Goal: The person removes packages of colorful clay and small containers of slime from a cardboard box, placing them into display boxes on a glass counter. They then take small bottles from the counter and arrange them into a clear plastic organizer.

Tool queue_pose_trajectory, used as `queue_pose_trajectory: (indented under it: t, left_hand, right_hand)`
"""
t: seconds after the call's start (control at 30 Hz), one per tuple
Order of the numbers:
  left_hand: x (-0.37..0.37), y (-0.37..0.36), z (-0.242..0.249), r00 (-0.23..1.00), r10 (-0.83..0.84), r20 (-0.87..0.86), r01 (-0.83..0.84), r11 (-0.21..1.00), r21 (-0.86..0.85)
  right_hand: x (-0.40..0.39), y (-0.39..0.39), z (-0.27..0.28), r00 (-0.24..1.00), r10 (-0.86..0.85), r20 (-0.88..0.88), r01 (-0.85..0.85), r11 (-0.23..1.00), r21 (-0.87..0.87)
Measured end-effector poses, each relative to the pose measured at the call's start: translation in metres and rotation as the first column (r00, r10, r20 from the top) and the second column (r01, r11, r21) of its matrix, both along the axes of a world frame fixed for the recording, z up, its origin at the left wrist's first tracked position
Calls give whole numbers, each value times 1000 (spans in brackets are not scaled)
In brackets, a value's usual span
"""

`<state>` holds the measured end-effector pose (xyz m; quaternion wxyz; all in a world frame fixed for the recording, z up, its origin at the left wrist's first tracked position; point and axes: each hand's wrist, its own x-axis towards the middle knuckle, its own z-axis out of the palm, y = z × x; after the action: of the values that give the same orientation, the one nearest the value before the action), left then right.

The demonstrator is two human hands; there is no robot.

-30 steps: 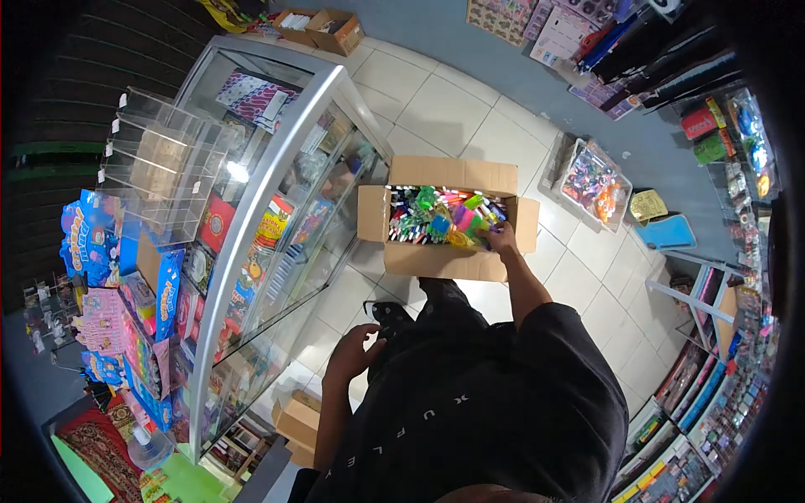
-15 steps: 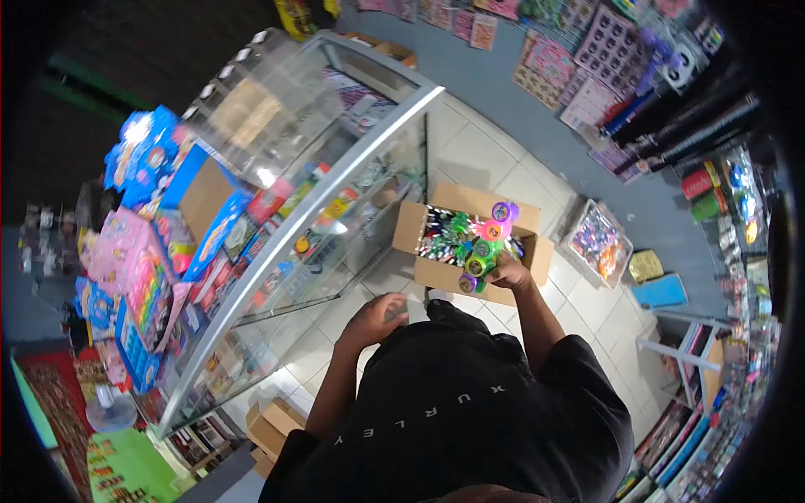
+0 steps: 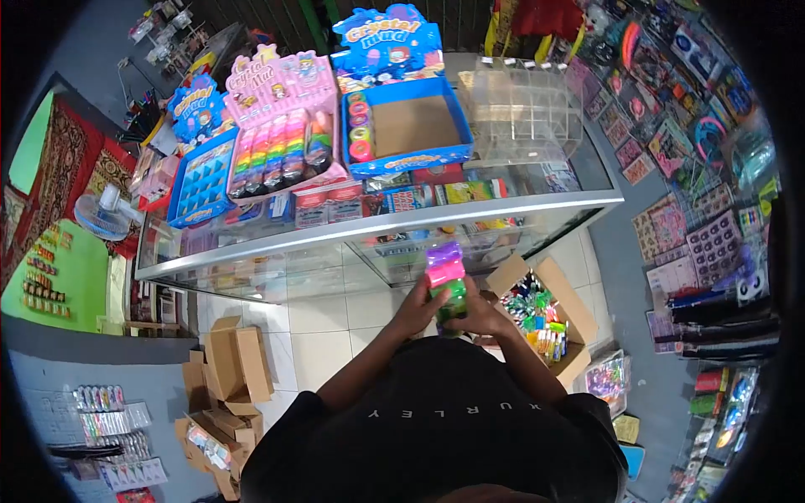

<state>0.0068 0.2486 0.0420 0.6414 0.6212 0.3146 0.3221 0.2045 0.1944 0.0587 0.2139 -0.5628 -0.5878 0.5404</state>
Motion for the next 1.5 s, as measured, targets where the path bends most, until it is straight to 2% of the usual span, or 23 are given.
queue_pose_trajectory:
  t: [0.07,0.13,0.17,0.27,0.3,0.37,0.47,0.5,0.53,0.6,0.63,0.73,0.8,0.87,0.9,0.93,1.07,1.1,1.2,1.23,1.3,1.4,1.5]
  left_hand:
    - [-26,2,0,997,75,-30,-78,989,-127]
    - [-53,11,6,986,84,-146,-108,979,-170]
    - [-63,11,12,975,150,-161,-168,980,-104]
    - [-86,17,23,975,222,-26,-223,966,-130]
    - [-94,20,32,977,214,-4,-213,969,-125]
    - [-111,18,53,980,196,39,-189,973,-130]
    - [-137,24,80,978,151,-142,-167,980,-108]
    - [-139,27,74,981,170,-91,-176,982,-64]
    - [-143,34,82,977,148,-155,-147,989,13]
    - [-138,44,84,982,188,-37,-179,969,171]
    - [-137,50,88,981,191,-42,-178,960,215]
    - [-127,64,99,975,221,-31,-200,923,328]
    - [-118,78,103,965,263,0,-243,893,379]
    - [-113,97,108,957,291,4,-250,814,524]
    - [-108,109,113,947,322,19,-266,747,609]
    - [-104,122,116,937,349,36,-277,672,687]
    - [-84,169,107,854,521,8,-344,552,760]
    - [-84,182,100,845,534,-42,-265,485,834]
    - [-69,173,113,716,655,-241,-168,497,851]
    - [-69,171,110,675,670,-310,-70,476,877]
    - [-70,172,106,684,670,-288,-77,458,885]
    - [-71,168,106,687,659,-306,-69,478,875]
    - [-71,170,109,684,655,-321,-64,492,868]
  right_hand:
    - [-23,10,-19,999,-6,-36,9,997,78]
    - [-57,23,10,994,26,-105,-9,988,155]
    - [-68,29,12,999,41,-6,-39,984,175]
    - [-102,40,3,996,-67,-61,84,933,349]
    - [-113,42,12,994,-98,-54,108,960,258]
    - [-128,53,20,992,-62,-106,91,951,294]
    - [-138,62,33,989,-9,-147,56,946,321]
    - [-140,62,37,988,7,-154,45,943,331]
    - [-141,59,38,981,-14,-193,70,955,287]
    - [-145,59,42,960,-61,-272,125,967,223]
    - [-149,59,60,901,-95,-422,183,968,173]
    - [-130,67,79,972,-21,-234,83,962,259]
    - [-108,83,81,953,-70,-296,128,975,182]
    - [-90,95,81,924,-121,-363,162,983,84]
    - [-83,107,96,940,-81,-330,157,964,212]
    - [-77,113,106,935,-131,-329,197,965,174]
    - [-49,168,132,989,-30,-143,92,888,451]
    - [-49,180,144,971,-33,-237,123,919,375]
    - [-40,225,162,961,-76,-265,151,949,277]
    - [-41,236,176,966,-98,-240,165,947,276]
    - [-45,255,205,972,-142,-186,189,946,263]
    - [-38,322,175,984,-154,-92,175,943,283]
    - [-40,377,143,989,-130,64,92,903,421]
